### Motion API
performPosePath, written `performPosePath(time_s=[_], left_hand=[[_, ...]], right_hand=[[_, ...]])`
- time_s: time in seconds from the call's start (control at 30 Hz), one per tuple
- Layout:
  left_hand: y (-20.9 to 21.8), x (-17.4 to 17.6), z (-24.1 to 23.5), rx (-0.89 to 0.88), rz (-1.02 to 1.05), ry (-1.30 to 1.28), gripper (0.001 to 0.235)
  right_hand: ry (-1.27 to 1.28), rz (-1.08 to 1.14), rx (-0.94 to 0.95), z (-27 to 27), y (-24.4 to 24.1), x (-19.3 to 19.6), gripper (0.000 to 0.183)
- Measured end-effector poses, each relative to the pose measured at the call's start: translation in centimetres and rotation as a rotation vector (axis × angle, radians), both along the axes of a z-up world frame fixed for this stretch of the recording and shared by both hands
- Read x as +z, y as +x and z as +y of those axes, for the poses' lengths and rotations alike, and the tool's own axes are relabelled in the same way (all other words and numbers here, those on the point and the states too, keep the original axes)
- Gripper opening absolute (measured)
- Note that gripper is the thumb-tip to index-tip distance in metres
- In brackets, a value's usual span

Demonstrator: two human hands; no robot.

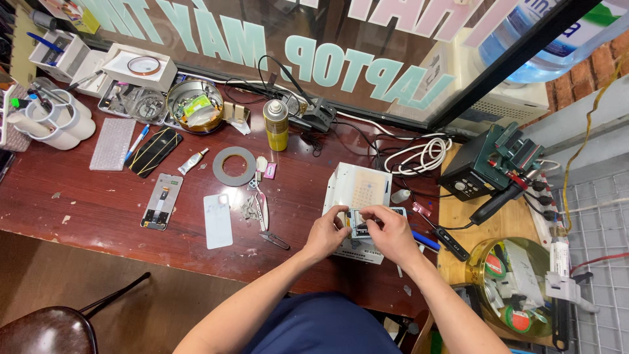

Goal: The person disassembles a smartphone, removes the battery, and uses a screwdriver to adjust internal components. They handle the phone casing, battery, and various small parts on a cluttered workbench.

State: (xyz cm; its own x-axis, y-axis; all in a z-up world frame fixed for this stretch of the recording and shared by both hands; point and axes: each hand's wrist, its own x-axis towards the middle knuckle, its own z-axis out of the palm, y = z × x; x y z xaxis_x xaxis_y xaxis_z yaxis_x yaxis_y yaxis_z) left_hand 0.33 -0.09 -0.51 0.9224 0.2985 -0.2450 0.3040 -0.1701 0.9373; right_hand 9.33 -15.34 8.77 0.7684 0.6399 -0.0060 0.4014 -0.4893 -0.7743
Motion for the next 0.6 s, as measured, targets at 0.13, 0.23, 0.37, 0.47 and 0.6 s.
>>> performPosePath(time_s=[0.13, 0.23, 0.37, 0.47, 0.6], left_hand=[[0.0, 0.2, 0.1, -0.004, 0.005, 0.006, 0.057], [0.1, 0.2, 0.1, -0.014, 0.03, -0.01, 0.057], [0.0, 0.1, 0.1, -0.02, 0.01, 0.014, 0.058], [-0.1, 0.0, 0.1, -0.023, 0.002, 0.004, 0.057], [-0.2, 0.0, 0.0, -0.016, 0.008, -0.001, 0.056]], right_hand=[[0.005, -0.012, 0.015, -1.3, -0.4, -0.6, 0.023], [0.016, 0.008, 0.001, -1.5, -0.7, -0.8, 0.024], [0.024, 0.032, -0.014, -1.7, -0.8, -0.6, 0.025], [0.007, 0.02, -0.022, -1.7, -1.0, -0.4, 0.024], [0.011, 0.035, -0.034, -1.7, -1.1, -0.3, 0.024]])
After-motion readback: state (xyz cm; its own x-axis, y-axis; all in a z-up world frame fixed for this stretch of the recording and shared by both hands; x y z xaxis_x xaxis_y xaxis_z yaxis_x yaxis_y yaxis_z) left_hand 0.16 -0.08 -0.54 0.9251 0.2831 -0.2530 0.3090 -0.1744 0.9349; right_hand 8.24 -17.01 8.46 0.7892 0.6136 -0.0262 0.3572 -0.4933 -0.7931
